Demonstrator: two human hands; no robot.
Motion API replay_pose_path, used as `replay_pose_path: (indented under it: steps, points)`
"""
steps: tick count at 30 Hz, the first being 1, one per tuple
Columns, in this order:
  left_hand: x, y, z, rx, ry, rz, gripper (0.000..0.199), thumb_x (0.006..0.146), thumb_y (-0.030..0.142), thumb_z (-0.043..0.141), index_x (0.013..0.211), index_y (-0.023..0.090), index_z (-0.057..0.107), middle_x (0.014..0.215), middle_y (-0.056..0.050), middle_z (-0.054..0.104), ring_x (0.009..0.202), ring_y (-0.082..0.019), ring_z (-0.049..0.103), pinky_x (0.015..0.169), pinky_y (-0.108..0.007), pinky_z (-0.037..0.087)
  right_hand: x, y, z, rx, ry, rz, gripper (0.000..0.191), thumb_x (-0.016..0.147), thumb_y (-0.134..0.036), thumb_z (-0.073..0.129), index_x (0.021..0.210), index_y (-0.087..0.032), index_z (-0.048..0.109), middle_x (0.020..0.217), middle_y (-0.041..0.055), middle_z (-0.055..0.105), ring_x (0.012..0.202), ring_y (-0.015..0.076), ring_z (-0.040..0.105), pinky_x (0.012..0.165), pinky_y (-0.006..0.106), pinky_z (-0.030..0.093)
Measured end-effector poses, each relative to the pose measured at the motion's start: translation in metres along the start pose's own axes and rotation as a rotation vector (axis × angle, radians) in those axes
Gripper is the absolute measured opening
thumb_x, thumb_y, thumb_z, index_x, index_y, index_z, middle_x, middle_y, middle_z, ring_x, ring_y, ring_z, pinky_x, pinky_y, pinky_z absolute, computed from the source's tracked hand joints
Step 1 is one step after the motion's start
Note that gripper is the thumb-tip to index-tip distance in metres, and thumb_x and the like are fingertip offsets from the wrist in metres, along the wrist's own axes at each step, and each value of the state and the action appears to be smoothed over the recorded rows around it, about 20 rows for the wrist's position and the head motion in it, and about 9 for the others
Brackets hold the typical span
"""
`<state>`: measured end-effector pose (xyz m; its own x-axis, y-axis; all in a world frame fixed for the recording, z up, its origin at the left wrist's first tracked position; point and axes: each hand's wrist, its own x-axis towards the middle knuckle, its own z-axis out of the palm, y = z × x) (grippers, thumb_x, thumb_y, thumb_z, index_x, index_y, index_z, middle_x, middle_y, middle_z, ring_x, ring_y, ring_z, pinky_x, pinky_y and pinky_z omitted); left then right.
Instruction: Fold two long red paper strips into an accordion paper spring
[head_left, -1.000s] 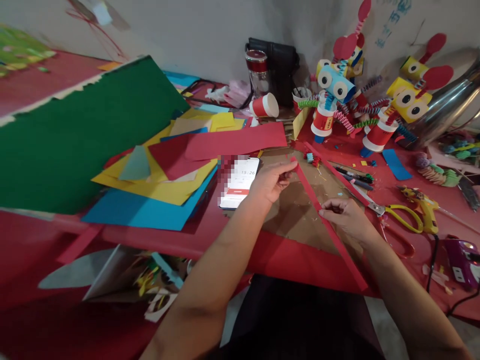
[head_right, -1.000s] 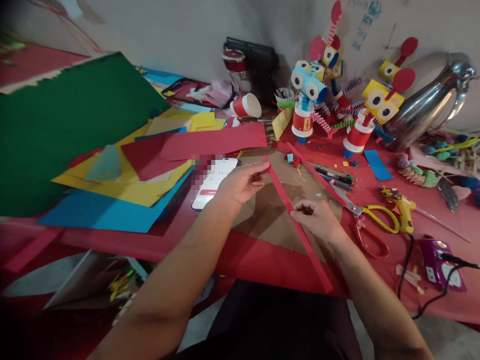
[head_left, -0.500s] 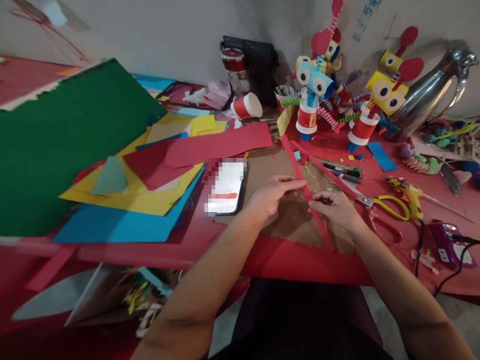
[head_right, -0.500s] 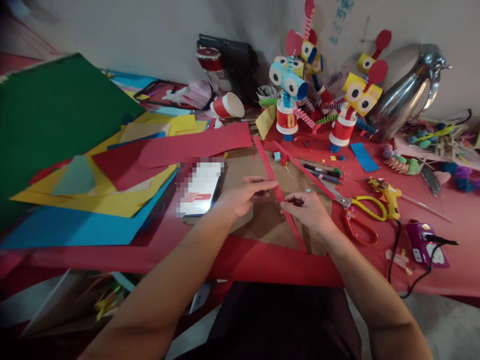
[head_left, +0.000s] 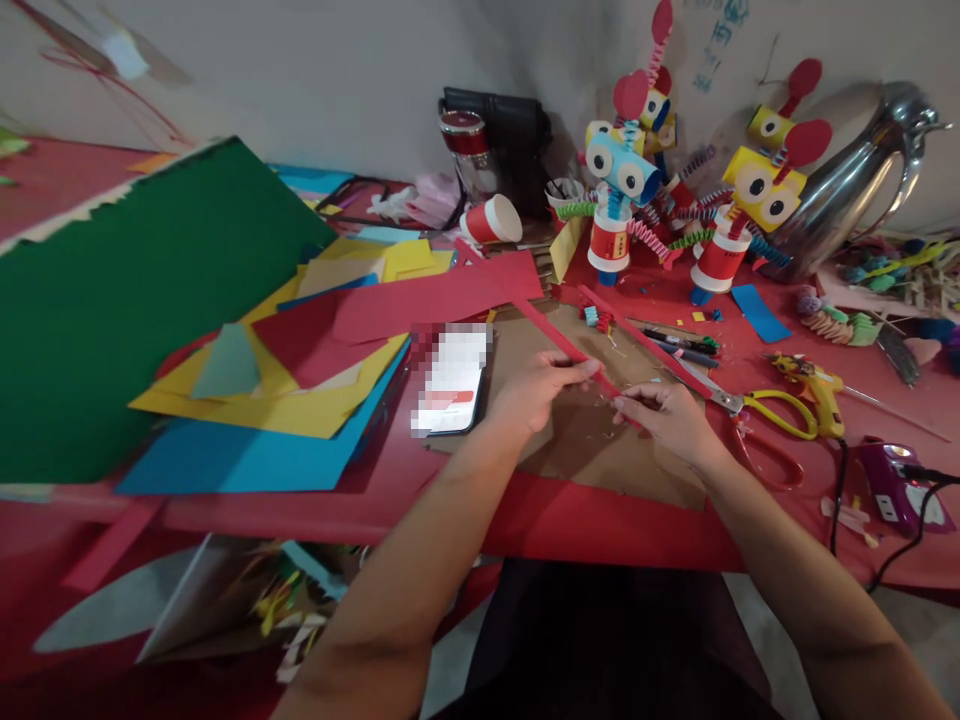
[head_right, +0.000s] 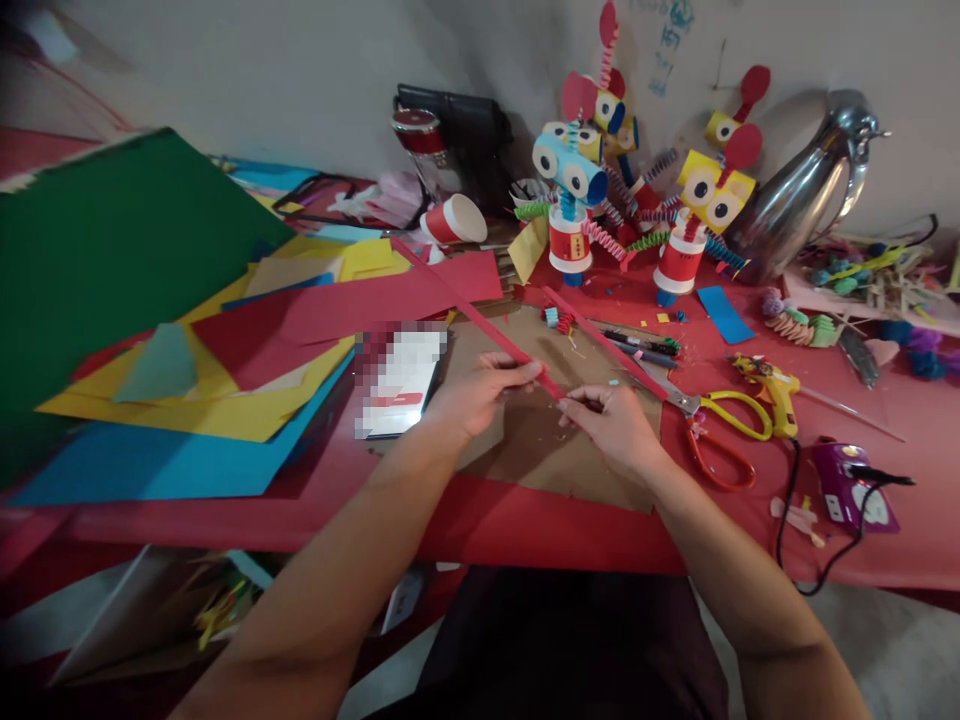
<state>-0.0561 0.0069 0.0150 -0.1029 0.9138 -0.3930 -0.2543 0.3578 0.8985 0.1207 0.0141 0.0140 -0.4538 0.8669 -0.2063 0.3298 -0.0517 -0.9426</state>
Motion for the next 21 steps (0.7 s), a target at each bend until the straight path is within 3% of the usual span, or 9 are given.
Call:
replay_pose_path:
  steps: [4,9,11,14,17,21]
  points:
    - [0.006,0.005,-0.008,-0.131,0.107,0.072,0.031,0.041,0.03,0.09,0.058,0.015,0.069,0.055,0.001,0.062,0.052,-0.007,0.05,0.054,-0.021,0.041,0.0,0.0,0.002,-0.062,0.036,-0.042,0.025,0.08,-0.04,0.058,0.072,-0.019,0.07,0.065,0.0009,0.069,0.051,0.0093,0.046,0.05,0.024,0.033]
    - [0.015,0.009,-0.02,-0.336,0.255,0.244,0.03,0.053,0.028,0.087,0.055,0.017,0.06,0.054,0.005,0.055,0.048,-0.004,0.045,0.047,-0.017,0.034,0.0,0.004,0.003,-0.164,0.081,-0.104,0.024,0.081,-0.035,0.055,0.066,-0.019,0.066,0.061,0.0006,0.066,0.055,0.0115,0.054,0.055,0.023,0.037]
    - [0.015,0.008,-0.021,-0.324,0.229,0.27,0.028,0.06,0.03,0.084,0.056,0.017,0.059,0.055,0.005,0.055,0.049,-0.005,0.046,0.047,-0.017,0.036,0.0,0.003,-0.004,-0.263,0.15,-0.12,0.027,0.083,-0.036,0.053,0.064,-0.019,0.064,0.057,0.0003,0.063,0.053,0.0115,0.052,0.054,0.024,0.036]
    - [0.014,0.005,-0.017,-0.212,0.115,0.225,0.026,0.067,0.034,0.079,0.06,0.017,0.061,0.058,0.003,0.057,0.052,-0.006,0.049,0.052,-0.018,0.04,-0.001,0.0,-0.022,-0.54,0.397,-0.106,0.037,0.088,-0.042,0.048,0.064,-0.019,0.064,0.056,0.0016,0.06,0.051,0.0132,0.049,0.052,0.026,0.031]
    - [0.013,0.001,-0.012,-0.139,0.034,0.189,0.026,0.072,0.037,0.075,0.062,0.018,0.061,0.06,0.002,0.06,0.055,-0.008,0.052,0.054,-0.02,0.042,0.001,0.002,-0.044,-0.835,0.614,-0.063,0.021,0.086,-0.036,0.054,0.082,-0.021,0.068,0.078,0.006,0.069,0.069,0.0196,0.058,0.058,0.029,0.035]
    - [0.015,-0.004,-0.01,-0.114,-0.025,0.19,0.024,0.078,0.037,0.068,0.066,0.019,0.059,0.06,0.001,0.06,0.058,-0.01,0.055,0.058,-0.022,0.044,0.005,0.013,-0.057,-1.079,0.565,0.018,0.012,0.079,-0.028,0.066,0.088,-0.021,0.07,0.093,0.012,0.07,0.089,0.0288,0.059,0.068,0.035,0.041]
